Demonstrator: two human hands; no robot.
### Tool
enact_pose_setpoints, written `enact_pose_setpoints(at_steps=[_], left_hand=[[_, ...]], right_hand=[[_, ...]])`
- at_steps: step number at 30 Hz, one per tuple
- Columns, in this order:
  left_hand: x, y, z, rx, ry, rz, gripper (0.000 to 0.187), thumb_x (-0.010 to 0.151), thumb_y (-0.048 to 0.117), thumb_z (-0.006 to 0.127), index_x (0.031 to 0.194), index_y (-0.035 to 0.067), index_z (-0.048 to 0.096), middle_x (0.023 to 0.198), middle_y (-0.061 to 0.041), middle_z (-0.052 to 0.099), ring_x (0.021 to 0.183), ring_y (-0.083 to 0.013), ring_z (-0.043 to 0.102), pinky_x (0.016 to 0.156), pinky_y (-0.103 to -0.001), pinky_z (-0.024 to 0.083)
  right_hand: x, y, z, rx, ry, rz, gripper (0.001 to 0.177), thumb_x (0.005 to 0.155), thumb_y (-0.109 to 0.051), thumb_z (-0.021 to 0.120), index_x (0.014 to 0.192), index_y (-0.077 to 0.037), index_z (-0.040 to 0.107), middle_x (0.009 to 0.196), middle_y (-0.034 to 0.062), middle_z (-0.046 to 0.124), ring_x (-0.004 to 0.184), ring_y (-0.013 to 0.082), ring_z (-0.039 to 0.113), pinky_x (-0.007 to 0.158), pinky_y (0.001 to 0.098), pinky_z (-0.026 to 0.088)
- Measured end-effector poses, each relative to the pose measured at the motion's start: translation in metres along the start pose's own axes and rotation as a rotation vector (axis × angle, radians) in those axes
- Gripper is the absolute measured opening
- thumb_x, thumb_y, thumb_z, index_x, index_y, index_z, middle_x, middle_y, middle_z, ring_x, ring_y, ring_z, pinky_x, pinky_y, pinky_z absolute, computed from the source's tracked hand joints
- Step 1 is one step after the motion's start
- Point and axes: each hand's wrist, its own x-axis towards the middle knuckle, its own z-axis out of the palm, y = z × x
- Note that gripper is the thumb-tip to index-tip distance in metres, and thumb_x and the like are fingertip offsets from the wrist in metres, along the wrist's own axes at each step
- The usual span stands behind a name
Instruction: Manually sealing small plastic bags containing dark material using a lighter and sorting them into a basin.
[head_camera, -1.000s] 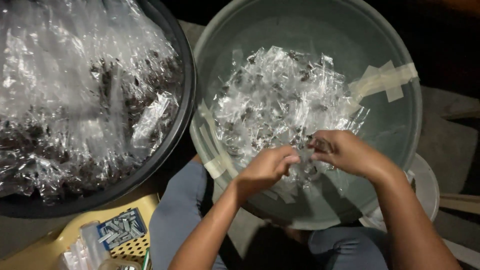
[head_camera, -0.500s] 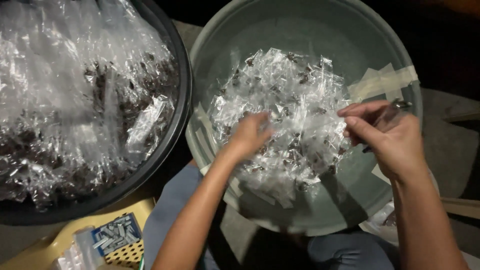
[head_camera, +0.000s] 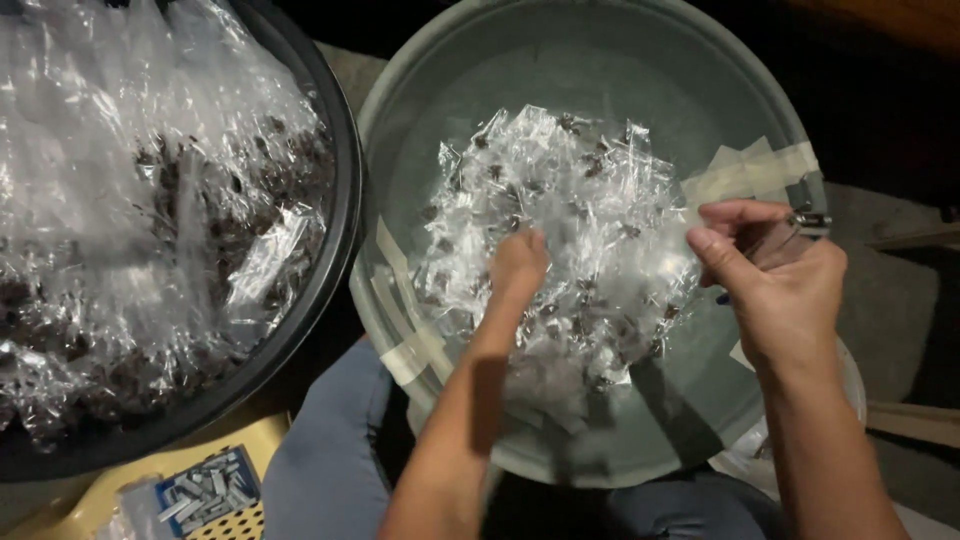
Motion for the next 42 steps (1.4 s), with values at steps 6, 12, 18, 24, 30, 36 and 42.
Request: enact_pose_setpoints(at_steps=[6, 12, 18, 24, 30, 36, 42], left_hand=[[-0.041, 0.052, -0.081, -0.812, 0.028, 0.335, 0.026, 0.099, 0.018, 0.057, 0.116, 0.004, 0.071, 0.107, -0.006, 0.077, 0.096, -0.0144, 0.071, 0.088, -0.027, 0.055], [-0.11, 0.089, -0.157, -1.251, -0.299, 0.372, 0.023, 0.099, 0.003, 0.058, 0.121, -0.005, 0.061, 0.11, -0.022, 0.071, 0.09, -0.0256, 0.073, 0.09, -0.037, 0.061], [-0.142, 0.081, -0.157, -1.073, -0.252, 0.493, 0.036, 0.093, 0.009, 0.075, 0.127, 0.004, 0.064, 0.108, -0.02, 0.076, 0.091, -0.0246, 0.077, 0.086, -0.03, 0.061], [-0.158, 0.077, -0.159, -0.971, -0.324, 0.529, 0.035, 0.09, 0.001, 0.075, 0.124, 0.006, 0.069, 0.103, -0.014, 0.079, 0.095, -0.0157, 0.074, 0.089, -0.028, 0.06], [-0.161, 0.081, -0.165, -1.124, -0.33, 0.499, 0.022, 0.105, 0.02, 0.063, 0.115, 0.004, 0.073, 0.103, -0.016, 0.078, 0.097, -0.0212, 0.075, 0.09, -0.035, 0.061], [-0.169, 0.087, -0.183, -0.805, -0.26, 0.548, 0.017, 0.1, 0.023, 0.069, 0.102, 0.009, 0.078, 0.086, -0.006, 0.078, 0.085, -0.0072, 0.069, 0.077, -0.029, 0.061], [-0.171, 0.077, -0.173, -0.624, -0.272, 0.653, 0.015, 0.099, 0.025, 0.069, 0.101, 0.014, 0.079, 0.086, -0.002, 0.079, 0.083, -0.0087, 0.073, 0.077, -0.028, 0.059]], right_hand=[[-0.007, -0.004, 0.01, 0.077, -0.049, 0.069, 0.014, 0.097, -0.001, 0.071, 0.11, 0.003, 0.069, 0.09, 0.0064, 0.064, 0.068, 0.0106, 0.056, 0.062, 0.0206, 0.049], [-0.01, -0.019, 0.029, 0.095, -0.194, 0.192, 0.025, 0.089, 0.001, 0.072, 0.114, 0.005, 0.072, 0.081, 0.0101, 0.064, 0.061, 0.0151, 0.055, 0.055, 0.0258, 0.047], [-0.011, -0.011, 0.039, 0.33, -0.254, 0.16, 0.054, 0.084, -0.003, 0.08, 0.132, 0.011, 0.061, 0.076, 0.01, 0.064, 0.052, 0.0139, 0.057, 0.046, 0.028, 0.055], [-0.01, -0.006, 0.046, 0.41, -0.17, 0.232, 0.024, 0.089, -0.008, 0.081, 0.108, 0.003, 0.071, 0.068, 0.0077, 0.063, 0.051, 0.0135, 0.058, 0.045, 0.0235, 0.053], [-0.002, 0.004, 0.035, 0.437, -0.14, 0.265, 0.025, 0.091, -0.011, 0.08, 0.111, 0.003, 0.071, 0.074, 0.0119, 0.066, 0.055, 0.0171, 0.061, 0.047, 0.0276, 0.057], [-0.008, -0.01, 0.03, 0.317, -0.336, 0.317, 0.045, 0.082, -0.004, 0.08, 0.124, 0.005, 0.067, 0.086, 0.0112, 0.074, 0.053, 0.0093, 0.057, 0.046, 0.0237, 0.053], [-0.007, 0.004, 0.026, 0.3, -0.329, 0.307, 0.024, 0.082, 0.0, 0.082, 0.102, 0.007, 0.073, 0.071, 0.0134, 0.07, 0.047, 0.0116, 0.056, 0.043, 0.0265, 0.053]])
